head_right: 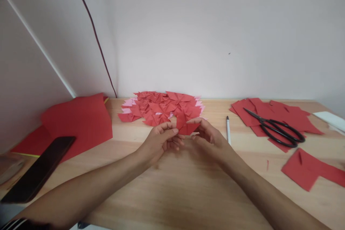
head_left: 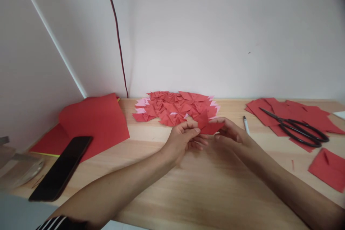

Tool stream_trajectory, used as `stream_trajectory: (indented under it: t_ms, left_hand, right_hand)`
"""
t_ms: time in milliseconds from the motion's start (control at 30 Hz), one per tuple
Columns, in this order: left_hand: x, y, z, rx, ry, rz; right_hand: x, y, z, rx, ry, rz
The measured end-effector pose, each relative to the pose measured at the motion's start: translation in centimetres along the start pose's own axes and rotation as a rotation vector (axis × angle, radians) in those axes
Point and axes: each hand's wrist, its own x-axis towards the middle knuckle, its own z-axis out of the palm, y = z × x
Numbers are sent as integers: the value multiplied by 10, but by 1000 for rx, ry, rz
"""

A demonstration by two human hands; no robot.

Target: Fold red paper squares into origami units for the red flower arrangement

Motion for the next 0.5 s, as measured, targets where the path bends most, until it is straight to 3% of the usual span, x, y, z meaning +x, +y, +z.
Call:
stream_trajectory:
  t_ms: [100,333,500]
  left_hand:
    - [1,-1,-1,20,26,14]
    - [-1,0,2,66,-2,36]
    - [0,1,0,-26,20,35]
  right_hand:
    - [1,1,3,30,-79,-49]
    - [4,9,7,-75,35,-64]
    - [2,1,5,-190,23,-179]
